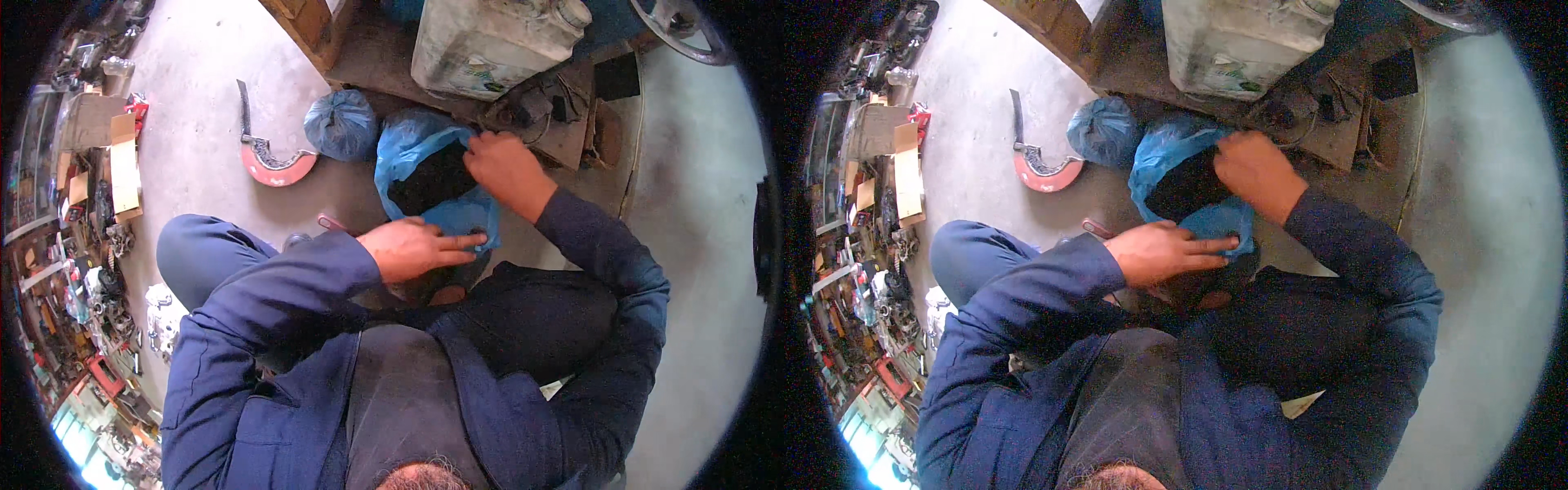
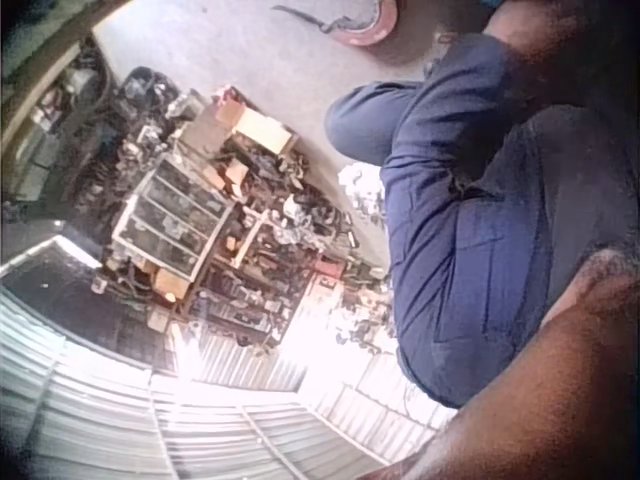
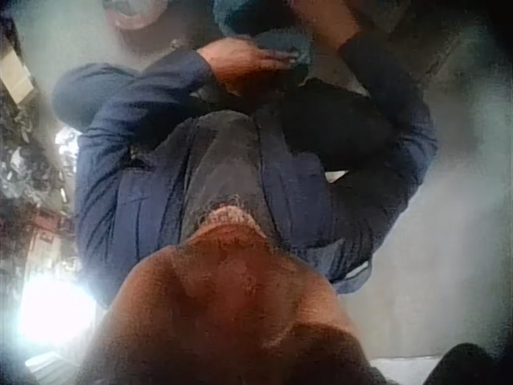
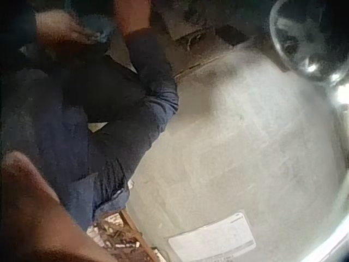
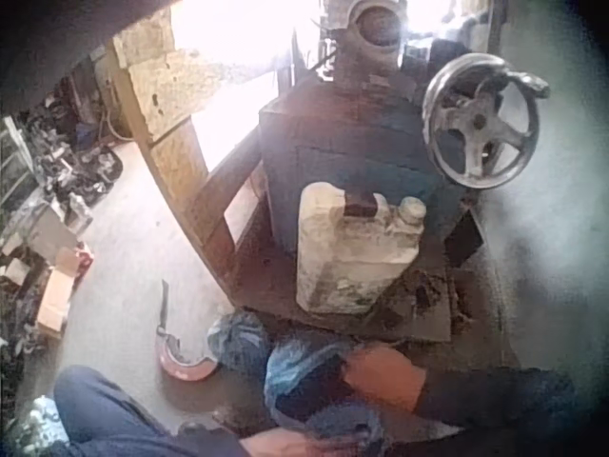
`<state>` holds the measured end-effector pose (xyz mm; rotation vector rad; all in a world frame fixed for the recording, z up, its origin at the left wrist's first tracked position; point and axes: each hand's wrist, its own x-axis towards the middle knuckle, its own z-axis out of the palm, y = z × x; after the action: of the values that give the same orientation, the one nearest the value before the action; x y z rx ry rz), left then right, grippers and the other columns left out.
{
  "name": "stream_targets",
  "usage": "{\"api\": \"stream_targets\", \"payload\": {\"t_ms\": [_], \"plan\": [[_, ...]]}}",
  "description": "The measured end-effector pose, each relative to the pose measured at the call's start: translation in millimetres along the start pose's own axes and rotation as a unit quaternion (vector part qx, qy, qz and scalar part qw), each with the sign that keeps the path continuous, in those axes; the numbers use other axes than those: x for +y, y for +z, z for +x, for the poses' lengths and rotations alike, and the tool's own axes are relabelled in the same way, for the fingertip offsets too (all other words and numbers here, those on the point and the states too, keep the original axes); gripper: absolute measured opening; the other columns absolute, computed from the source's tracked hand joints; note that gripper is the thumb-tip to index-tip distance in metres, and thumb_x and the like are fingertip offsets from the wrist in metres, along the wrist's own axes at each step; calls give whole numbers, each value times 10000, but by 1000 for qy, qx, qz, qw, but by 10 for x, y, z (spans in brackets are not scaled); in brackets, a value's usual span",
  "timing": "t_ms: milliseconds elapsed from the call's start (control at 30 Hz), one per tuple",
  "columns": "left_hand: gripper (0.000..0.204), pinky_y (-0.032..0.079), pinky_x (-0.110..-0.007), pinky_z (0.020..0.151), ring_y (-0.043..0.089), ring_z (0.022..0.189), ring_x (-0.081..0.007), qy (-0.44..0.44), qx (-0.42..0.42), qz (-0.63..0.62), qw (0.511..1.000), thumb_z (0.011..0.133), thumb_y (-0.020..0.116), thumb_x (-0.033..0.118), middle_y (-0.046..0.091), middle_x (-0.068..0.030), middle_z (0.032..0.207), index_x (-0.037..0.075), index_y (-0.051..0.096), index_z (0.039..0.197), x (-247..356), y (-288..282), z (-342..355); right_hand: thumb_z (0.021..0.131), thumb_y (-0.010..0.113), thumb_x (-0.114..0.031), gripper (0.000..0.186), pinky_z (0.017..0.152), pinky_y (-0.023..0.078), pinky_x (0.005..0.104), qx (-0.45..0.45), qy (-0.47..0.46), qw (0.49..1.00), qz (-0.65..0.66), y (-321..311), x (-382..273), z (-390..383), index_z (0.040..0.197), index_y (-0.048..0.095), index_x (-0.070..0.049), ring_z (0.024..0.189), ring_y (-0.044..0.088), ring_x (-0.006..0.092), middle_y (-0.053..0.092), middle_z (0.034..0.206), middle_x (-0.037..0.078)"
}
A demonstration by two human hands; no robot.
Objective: The person measures a metal component with calipers, polishes a cylindrical engine part using a belt sander, and then cleans metal shavings from a dustpan into a bag.
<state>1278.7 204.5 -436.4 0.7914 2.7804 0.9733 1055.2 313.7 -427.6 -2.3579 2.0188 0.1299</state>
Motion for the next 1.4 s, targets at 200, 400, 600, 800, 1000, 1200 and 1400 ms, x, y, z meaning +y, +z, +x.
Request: {"api": "stream_targets", "payload": {"t_ms": [200, 400, 600, 800, 1000, 1200, 1400], "plan": [[222, 573, -393, 617, 716, 687, -302, -234, -16, -203, 951, 737, 647, 31, 750, -95, 834, 48, 719, 946, -419, -961, -328, 776, 703, -185, 175, 724, 542, 439, -49, 114, 986, 115, -507, 140, -223, 912, 703, -76, 828, 675, 348, 669, 899, 137], [582, 557, -497, 836, 710, 989, -375, -396, -328, -9, 857, 791, 743, 556, 740, -193, 1055, 31, 760, 1042, -950, 299, -877, 787, 738, -258, 288, 771, 546, 458, -68, 209, 931, 291, -583, 212, -468, 1014, 718, -81, 880, 684, 378, 710, 955, 148], [521, 551, -518, 831, 702, 976, -395, -451, -262, -78, 849, 821, 737, 534, 738, -189, 1035, 46, 766, 1001, -1114, 1355, -854, 805, 709, -269, 304, 790, 544, 482, 8, 149, 946, 286, -710, 85, -539, 1050, 700, -89, 926, 667, 369, 693, 985, 139], [354, 577, -466, 779, 729, 973, -327, -342, -358, 71, 866, 837, 735, 399, 756, -137, 1031, 93, 772, 1011, -1289, 968, -938, 779, 701, -138, 285, 757, 556, 433, 16, 75, 973, 218, -833, -153, -381, 1060, 686, -90, 906, 669, 315, 646, 991, 107], [266, 570, -446, 810, 729, 1005, -269, -346, -376, 174, 842, 921, 610, 314, 763, -86, 1059, 123, 781, 991, -1414, 520, -1352, 774, 696, -104, 319, 725, 556, 425, -14, -84, 993, 81, 153, -284, -192, 1092, 678, -84, 864, 660, 299, 595, 946, 91], [337, 575, -467, 764, 734, 895, -322, -408, -351, 197, 819, 786, 714, 368, 743, -158, 986, 110, 773, 995, -931, -600, -1098, 778, 704, -135, 285, 753, 550, 453, -17, 50, 978, 201, -67, 115, -103, 1050, 702, -49, 865, 661, 359, 644, 947, 141], [301, 570, -476, 705, 715, 770, -374, -427, -299, 155, 839, 725, 713, 349, 715, -195, 810, 83, 743, 862, -752, -1392, -1500, 755, 727, -245, 325, 826, 553, 447, 3, 108, 933, 342, -371, 323, -182, 1007, 738, -41, 927, 685, 379, 721, 963, 182]]}}
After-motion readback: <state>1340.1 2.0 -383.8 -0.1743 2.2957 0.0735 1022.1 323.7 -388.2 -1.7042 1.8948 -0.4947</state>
